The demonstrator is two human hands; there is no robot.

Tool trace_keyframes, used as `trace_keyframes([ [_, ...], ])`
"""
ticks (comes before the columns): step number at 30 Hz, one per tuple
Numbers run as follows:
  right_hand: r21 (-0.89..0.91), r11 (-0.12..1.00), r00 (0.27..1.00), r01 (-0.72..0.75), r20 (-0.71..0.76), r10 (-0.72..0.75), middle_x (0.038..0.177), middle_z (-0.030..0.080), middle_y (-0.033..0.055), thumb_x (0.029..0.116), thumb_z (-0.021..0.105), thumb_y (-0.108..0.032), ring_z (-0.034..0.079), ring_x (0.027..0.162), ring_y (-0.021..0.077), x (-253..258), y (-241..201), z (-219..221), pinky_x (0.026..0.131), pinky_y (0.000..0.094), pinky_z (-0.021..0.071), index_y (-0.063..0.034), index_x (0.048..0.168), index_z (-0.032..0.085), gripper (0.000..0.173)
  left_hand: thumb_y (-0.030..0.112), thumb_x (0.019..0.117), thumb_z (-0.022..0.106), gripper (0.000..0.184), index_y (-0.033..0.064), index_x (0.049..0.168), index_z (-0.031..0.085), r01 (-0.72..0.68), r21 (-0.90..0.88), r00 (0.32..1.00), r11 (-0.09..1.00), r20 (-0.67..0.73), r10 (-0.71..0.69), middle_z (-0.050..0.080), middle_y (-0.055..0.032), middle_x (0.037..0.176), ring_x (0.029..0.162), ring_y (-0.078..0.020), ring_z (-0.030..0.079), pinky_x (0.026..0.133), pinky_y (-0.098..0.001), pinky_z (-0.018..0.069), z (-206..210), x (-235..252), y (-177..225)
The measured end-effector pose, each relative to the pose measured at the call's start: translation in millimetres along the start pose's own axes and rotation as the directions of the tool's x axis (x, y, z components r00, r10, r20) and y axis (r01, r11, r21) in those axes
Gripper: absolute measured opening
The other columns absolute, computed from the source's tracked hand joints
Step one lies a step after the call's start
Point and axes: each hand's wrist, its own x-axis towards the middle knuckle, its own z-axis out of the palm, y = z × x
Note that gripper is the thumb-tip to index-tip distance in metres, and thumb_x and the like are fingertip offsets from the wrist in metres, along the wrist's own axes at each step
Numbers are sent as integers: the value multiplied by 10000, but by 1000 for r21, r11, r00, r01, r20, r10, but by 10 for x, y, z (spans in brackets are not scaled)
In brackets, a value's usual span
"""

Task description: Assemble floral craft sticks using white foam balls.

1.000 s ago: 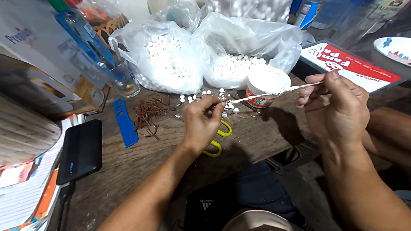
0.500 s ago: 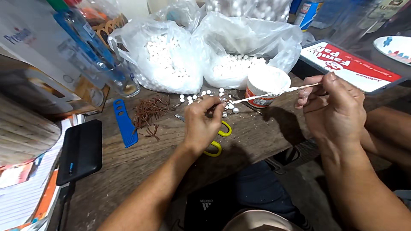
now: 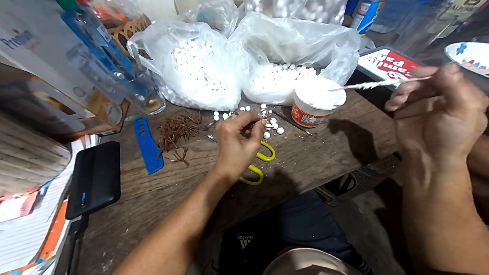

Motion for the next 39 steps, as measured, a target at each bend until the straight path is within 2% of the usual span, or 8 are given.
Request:
trace_keyframes([
  [3,-92,989,993,115,-11,-116,793,723,-70,1102,292,-112,673,633,38,143,71,-16,639,192,588,-86,1023,659,377,42,948,664,81,-9,926,722,47,27,999,999,-6,-47,693,-43,823,732,8,632,707,-142,524,-104,50,-21],
  [9,-476,879,993,29,111,28,715,591,-102,1055,538,-195,492,540,-30,214,283,45,535,129,445,-111,1032,726,207,21,923,675,74,-35,919,723,128,-14,990,992,-50,-128,704,-112,1049,840,0,649,744,-140,538,-289,81,-178],
  [12,-704,653,958,280,165,-233,940,590,71,1020,632,-258,493,731,60,182,172,17,650,216,408,-6,1259,666,349,24,916,680,66,-28,924,721,150,-6,986,989,-76,-150,708,-52,922,774,42,633,719,-118,525,-368,64,-225],
  [15,-613,585,848,530,391,-358,1014,644,133,1034,593,-160,621,823,57,31,-15,457,741,201,530,76,1205,656,299,11,910,689,51,-28,930,715,159,-26,982,987,-103,-161,685,-9,849,723,65,613,692,-99,516,-383,82,-223],
  [20,-597,588,720,546,693,35,896,735,167,983,618,-74,713,799,283,95,255,1188,766,462,564,18,1036,749,169,4,915,677,62,-38,948,708,163,-28,979,986,-115,-165,681,-18,857,716,60,608,689,-106,518,-421,84,-219],
  [27,-792,364,626,489,610,485,1012,679,275,981,567,18,653,1019,466,431,540,1682,850,613,502,77,1006,702,150,-5,909,685,47,-25,943,709,225,-41,965,974,-128,-228,697,5,839,712,66,615,695,-116,523,-519,152,-285],
  [32,-742,463,632,485,663,400,957,699,241,975,609,-36,673,957,424,453,609,1756,827,601,506,49,975,726,145,-2,913,688,26,-24,910,702,267,-37,952,963,-148,-269,681,8,809,695,75,600,688,-105,512,-536,173,-260],
  [39,-609,692,506,388,768,392,879,714,110,964,675,-65,660,810,183,469,742,1892,793,399,521,-11,959,761,102,31,904,705,54,-4,864,716,292,-3,945,956,-154,-289,682,-52,921,806,32,609,727,-117,491,-521,169,-279],
])
